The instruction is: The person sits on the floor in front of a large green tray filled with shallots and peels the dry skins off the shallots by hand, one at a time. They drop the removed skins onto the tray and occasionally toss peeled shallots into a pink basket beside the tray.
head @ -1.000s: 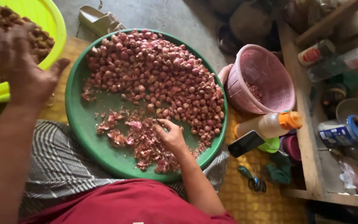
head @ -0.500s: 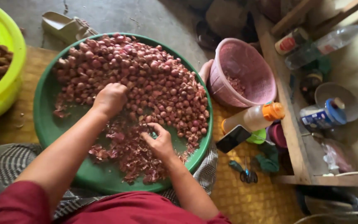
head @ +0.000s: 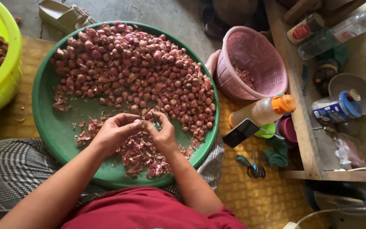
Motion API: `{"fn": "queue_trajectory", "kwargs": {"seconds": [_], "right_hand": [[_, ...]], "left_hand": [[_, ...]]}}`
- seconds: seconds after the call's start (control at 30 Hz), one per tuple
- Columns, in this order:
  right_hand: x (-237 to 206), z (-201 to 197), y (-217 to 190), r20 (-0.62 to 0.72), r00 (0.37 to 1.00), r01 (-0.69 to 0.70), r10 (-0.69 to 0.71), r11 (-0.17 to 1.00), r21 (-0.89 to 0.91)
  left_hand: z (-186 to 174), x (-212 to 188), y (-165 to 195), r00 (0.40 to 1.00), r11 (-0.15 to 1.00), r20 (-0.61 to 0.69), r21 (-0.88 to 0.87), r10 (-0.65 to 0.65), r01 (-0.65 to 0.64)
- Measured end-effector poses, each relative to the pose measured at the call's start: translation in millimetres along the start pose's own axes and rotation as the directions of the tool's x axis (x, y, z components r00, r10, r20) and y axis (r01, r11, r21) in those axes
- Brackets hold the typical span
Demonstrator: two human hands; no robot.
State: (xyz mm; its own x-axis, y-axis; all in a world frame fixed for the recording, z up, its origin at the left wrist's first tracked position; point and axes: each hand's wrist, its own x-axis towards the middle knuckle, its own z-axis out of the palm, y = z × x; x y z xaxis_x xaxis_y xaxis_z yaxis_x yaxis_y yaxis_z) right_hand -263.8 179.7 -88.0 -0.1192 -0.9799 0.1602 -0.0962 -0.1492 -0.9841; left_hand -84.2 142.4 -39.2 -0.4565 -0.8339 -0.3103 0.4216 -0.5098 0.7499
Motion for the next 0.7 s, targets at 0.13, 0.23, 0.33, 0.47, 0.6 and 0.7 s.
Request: {"fn": "queue_trajectory", "kwargs": {"seconds": [0.13, 0.23, 0.33, 0.47, 0.6, 0.7], "right_hand": [[-5.9, -6.4, -14.2, 0.204, 0.952, -0.235, 0.228, 0.972, 0.011], [-14.0, 2.2, -23.8, 0.249, 0.965, -0.055, 0.079, 0.993, -0.102], [-16.6, 5.8, -28.6, 0.249, 0.966, 0.132, -0.073, 0.964, -0.232], [-13.9, 6.3, -23.6, 0.247, 0.967, -0.015, 0.067, 0.978, -0.207], [-15.5, 9.2, -12.0, 0.238, 0.968, -0.033, 0.076, 0.983, -0.179], [-16.4, 9.1, -6.5, 0.256, 0.964, -0.044, 0.078, 0.989, -0.138]], "left_hand": [[-4.9, -4.0, -1.2, 0.997, 0.997, -0.003, 0.023, 0.080, -0.080], [-7.5, -8.4, -2.9, 0.989, 0.987, 0.007, 0.067, 0.149, -0.149], [-10.2, -11.3, -1.4, 0.984, 0.978, -0.002, 0.116, 0.177, -0.176], [-12.4, -11.9, 2.1, 0.979, 0.947, -0.010, 0.256, 0.202, -0.192], [-10.4, -16.1, -4.7, 0.968, 0.885, 0.027, 0.399, 0.251, -0.241], [-7.6, -22.8, -9.6, 0.944, 0.839, 0.097, 0.436, 0.317, -0.326]]}}
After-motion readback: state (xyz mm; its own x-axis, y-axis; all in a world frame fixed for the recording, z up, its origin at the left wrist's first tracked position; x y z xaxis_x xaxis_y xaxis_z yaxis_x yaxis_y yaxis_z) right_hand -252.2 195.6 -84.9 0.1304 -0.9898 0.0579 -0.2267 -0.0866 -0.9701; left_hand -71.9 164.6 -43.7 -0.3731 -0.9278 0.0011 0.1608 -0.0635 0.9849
